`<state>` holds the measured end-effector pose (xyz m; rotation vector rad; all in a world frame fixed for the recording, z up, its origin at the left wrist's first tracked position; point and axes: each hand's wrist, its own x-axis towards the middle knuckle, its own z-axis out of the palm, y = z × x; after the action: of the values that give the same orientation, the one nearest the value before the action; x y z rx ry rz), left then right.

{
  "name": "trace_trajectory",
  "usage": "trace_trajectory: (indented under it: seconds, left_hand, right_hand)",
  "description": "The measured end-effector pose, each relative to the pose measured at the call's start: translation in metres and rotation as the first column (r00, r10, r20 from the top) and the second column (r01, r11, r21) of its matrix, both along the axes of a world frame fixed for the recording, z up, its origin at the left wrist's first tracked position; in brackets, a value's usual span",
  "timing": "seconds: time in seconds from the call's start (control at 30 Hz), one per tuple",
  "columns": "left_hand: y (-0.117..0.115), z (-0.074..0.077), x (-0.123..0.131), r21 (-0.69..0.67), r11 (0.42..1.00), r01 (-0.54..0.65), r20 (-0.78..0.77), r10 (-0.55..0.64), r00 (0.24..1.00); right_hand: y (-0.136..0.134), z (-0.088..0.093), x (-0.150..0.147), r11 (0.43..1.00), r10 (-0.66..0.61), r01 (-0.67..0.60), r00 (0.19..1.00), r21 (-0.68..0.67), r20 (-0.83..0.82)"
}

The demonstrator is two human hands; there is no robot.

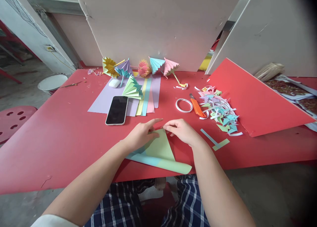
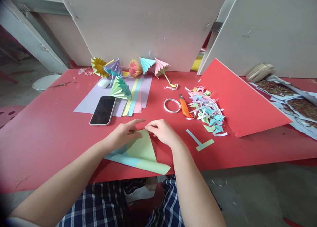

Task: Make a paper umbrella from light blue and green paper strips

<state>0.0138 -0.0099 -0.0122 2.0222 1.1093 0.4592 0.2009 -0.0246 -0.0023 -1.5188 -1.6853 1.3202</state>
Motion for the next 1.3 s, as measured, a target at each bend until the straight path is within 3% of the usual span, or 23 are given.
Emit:
trace_trajectory:
  seconds: [0.5, 1.3]
  left_hand:
    - [-0.0011, 0.0011, 0.0014, -0.026, 1.0, -0.012, 0.021, 0.013, 1.0]
    - [-0.0004, -0.0011, 0.0008, -0.013, 1.0, -0.016, 0.005, 0.016, 1.0]
  right_hand:
    - [0.0002, -0.0029, -0.0027, 0.998, 0.006, -0.015, 0.992, 0.067, 0.122]
    - [0.0012, -0.0046, -0.0033, 0.997, -0.025, 0.016, 0.995, 0.082, 0.1]
